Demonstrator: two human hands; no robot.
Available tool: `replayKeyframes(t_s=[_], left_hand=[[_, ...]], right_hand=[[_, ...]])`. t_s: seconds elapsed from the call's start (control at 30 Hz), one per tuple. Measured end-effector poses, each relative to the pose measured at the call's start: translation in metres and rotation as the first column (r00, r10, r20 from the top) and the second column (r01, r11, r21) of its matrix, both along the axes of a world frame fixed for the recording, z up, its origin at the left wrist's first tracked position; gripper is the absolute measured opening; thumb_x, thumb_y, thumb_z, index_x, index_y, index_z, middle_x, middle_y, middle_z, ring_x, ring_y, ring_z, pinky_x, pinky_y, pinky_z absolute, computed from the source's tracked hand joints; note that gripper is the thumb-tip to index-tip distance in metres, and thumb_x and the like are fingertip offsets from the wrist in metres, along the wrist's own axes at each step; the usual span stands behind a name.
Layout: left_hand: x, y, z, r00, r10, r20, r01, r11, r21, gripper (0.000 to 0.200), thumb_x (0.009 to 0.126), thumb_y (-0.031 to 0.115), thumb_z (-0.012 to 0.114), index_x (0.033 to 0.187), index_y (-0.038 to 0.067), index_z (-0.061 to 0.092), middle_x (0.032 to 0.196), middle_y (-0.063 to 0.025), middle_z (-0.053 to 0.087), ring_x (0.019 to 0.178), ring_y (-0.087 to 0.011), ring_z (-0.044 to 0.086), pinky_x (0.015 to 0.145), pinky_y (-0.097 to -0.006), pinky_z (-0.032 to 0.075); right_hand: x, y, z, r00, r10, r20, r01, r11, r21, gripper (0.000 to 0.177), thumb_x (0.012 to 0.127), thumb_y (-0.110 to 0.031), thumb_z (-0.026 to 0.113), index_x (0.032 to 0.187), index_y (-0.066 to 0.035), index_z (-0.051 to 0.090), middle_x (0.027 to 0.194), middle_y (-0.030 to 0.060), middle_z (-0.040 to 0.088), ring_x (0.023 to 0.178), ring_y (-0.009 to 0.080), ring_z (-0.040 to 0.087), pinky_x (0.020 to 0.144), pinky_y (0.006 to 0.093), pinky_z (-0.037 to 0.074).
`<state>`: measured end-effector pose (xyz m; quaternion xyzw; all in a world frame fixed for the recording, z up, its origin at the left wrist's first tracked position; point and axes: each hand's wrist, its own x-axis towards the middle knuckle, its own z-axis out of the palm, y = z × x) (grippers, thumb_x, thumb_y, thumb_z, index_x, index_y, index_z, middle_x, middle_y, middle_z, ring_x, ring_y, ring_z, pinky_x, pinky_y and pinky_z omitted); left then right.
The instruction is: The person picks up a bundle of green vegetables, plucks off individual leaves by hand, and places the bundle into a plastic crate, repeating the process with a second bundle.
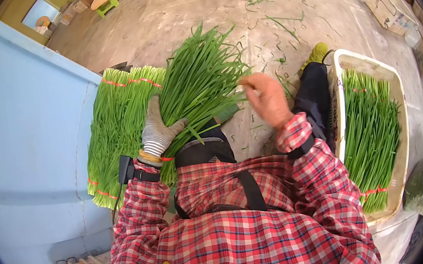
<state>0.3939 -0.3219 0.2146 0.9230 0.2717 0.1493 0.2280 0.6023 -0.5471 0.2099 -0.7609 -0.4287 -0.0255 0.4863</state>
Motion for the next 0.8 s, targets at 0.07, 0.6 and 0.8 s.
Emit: replayKeyframes(t_s=[0.07,0.6,0.8], left_hand=[[0.001,0.001,-0.002,1.0,-0.012,0.004,0.012,1.0,0.007,0.102,0.066,0.037,0.082,0.141,-0.002,0.026,0.141,-0.0269,0.034,0.131,-0.039,0.036,0.108,-0.0398,0.032],[-0.001,0.0,-0.002,1.0,0.027,-0.014,-0.027,0.998,-0.048,0.1,0.068,0.041,0.079,0.142,-0.001,0.026,0.141,-0.0276,0.035,0.131,-0.039,0.036,0.108,-0.0401,0.032],[0.005,-0.004,0.001,0.999,0.013,-0.031,-0.014,0.999,-0.03,0.098,0.07,0.04,0.078,0.142,-0.002,0.027,0.141,-0.0265,0.035,0.131,-0.0372,0.036,0.109,-0.0385,0.031]], right_hand=[[-0.012,0.02,0.006,0.995,0.067,0.075,-0.071,0.996,0.05,0.022,0.077,-0.006,0.062,0.099,-0.006,0.063,0.091,0.0139,0.061,0.09,0.0338,0.058,0.076,0.0408,0.049],[0.014,0.008,-0.038,0.973,-0.179,-0.143,0.178,0.984,-0.018,0.004,0.076,-0.009,0.064,0.076,-0.006,0.062,0.092,0.0115,0.063,0.081,0.0342,0.058,0.067,0.0417,0.046],[-0.019,0.042,0.004,0.979,0.054,0.195,-0.068,0.995,0.068,0.017,0.075,-0.012,0.067,0.09,-0.007,0.062,0.092,0.0112,0.061,0.087,0.034,0.058,0.072,0.0435,0.047]])
